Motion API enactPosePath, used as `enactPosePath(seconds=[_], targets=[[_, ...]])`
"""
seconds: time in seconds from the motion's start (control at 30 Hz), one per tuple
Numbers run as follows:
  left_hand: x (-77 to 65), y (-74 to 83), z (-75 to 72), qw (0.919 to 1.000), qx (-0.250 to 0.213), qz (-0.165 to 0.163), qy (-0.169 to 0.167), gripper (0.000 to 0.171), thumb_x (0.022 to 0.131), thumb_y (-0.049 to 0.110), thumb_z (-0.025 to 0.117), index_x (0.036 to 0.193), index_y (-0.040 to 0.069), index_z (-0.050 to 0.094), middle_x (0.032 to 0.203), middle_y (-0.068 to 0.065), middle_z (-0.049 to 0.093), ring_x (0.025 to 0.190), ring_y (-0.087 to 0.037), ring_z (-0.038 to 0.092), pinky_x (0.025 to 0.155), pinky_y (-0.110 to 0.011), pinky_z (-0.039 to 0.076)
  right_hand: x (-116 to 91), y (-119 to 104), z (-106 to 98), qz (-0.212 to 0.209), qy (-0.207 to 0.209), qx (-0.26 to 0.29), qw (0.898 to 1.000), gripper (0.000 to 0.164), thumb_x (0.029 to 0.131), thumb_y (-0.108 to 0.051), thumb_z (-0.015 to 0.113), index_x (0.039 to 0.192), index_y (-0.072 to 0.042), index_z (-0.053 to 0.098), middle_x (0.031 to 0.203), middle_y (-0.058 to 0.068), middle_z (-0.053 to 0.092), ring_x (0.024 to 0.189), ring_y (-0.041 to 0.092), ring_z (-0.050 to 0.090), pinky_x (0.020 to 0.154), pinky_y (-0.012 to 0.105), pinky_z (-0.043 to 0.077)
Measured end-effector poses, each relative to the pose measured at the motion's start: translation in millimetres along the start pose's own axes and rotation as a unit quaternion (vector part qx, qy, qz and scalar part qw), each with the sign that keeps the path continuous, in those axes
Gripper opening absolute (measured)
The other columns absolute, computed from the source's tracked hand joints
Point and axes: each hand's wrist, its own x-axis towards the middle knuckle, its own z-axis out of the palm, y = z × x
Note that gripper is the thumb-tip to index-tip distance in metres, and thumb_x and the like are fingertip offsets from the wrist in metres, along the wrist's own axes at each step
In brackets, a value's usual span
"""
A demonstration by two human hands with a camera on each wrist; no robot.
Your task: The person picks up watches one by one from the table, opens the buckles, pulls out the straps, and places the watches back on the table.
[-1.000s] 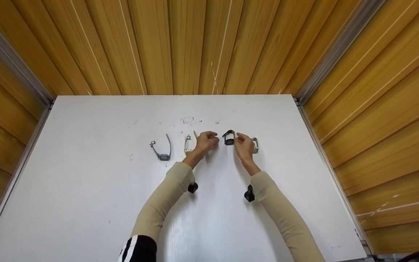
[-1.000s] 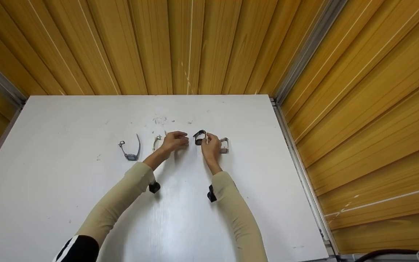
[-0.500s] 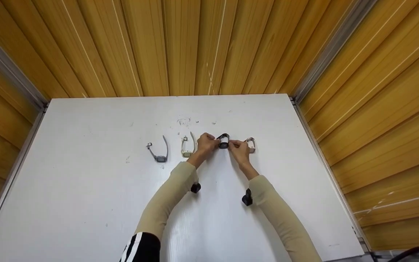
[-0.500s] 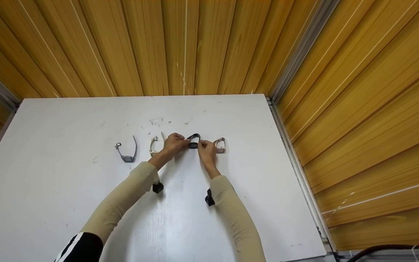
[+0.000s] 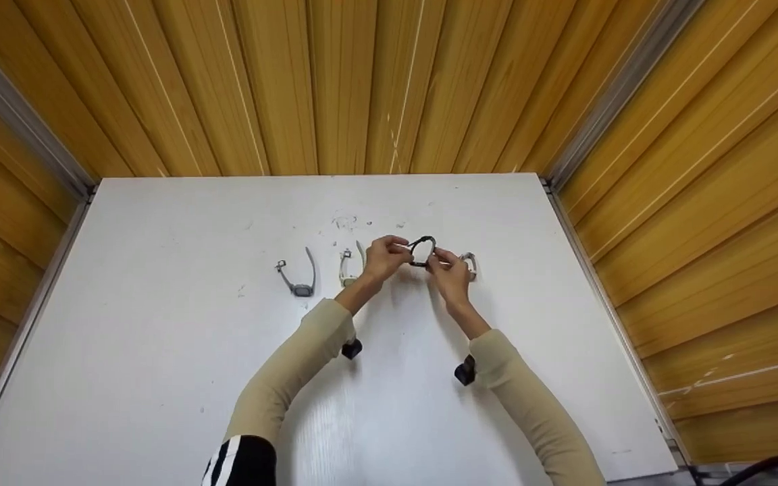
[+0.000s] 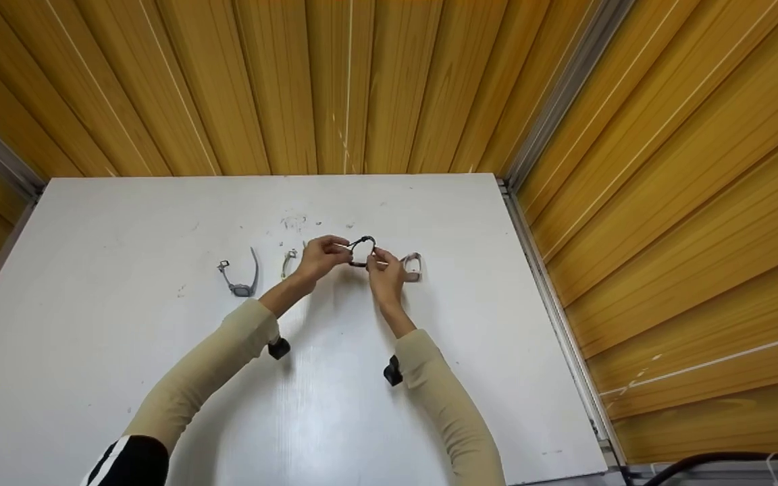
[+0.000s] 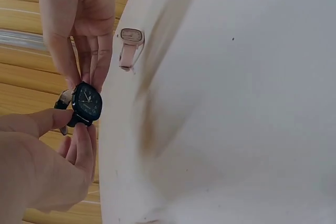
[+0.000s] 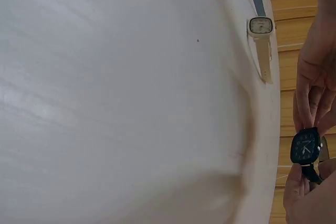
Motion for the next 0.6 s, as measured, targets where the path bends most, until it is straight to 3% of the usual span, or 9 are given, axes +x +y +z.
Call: enactPosePath(seconds=[0.13,0.3,0.4,0.6], targets=[[-14.8,1.9,-18.1,0.9986,0.011,0.044,-0.026,0.033,0.081,-0.006,0.074,0.113,-0.007,0.071,0.094,-0.016,0.077,0.073,-0.003,0.065,0.071,-0.015,0.054,-11.2,-8.6,-1.6,-0.014,-0.047,0.021,0.999,0.034,0.098,0.000,0.063,0.129,0.012,0.062,0.120,0.030,0.067,0.087,0.006,0.068,0.078,0.016,0.060],[-33.8,-4.4,-42.9,0.9910,0.044,0.105,-0.070,0.030,0.080,-0.001,0.081,0.110,-0.005,0.074,0.097,-0.022,0.076,0.078,-0.009,0.070,0.073,-0.016,0.055,-27.1,-8.7,-4.7,-0.045,-0.115,0.023,0.992,0.032,0.095,0.003,0.065,0.125,0.012,0.064,0.117,0.029,0.069,0.088,0.005,0.067,0.080,0.017,0.059],[-45.3,-12.9,-54.9,0.9831,0.057,0.145,-0.096,0.027,0.081,0.000,0.082,0.106,-0.006,0.074,0.099,-0.026,0.075,0.086,-0.021,0.074,0.080,-0.024,0.061,-36.9,-4.7,-5.3,-0.057,-0.148,0.019,0.987,0.029,0.094,0.002,0.069,0.122,0.009,0.067,0.115,0.026,0.071,0.090,0.005,0.068,0.080,0.017,0.059],[-64.1,-29.8,-70.5,0.9678,0.049,0.211,-0.129,0.023,0.081,-0.016,0.071,0.105,-0.014,0.068,0.101,-0.032,0.071,0.098,-0.045,0.071,0.086,-0.045,0.064,-54.7,2.5,-4.2,-0.111,-0.185,0.005,0.977,0.027,0.091,0.003,0.073,0.117,0.007,0.070,0.114,0.025,0.072,0.099,0.014,0.070,0.083,0.016,0.058]])
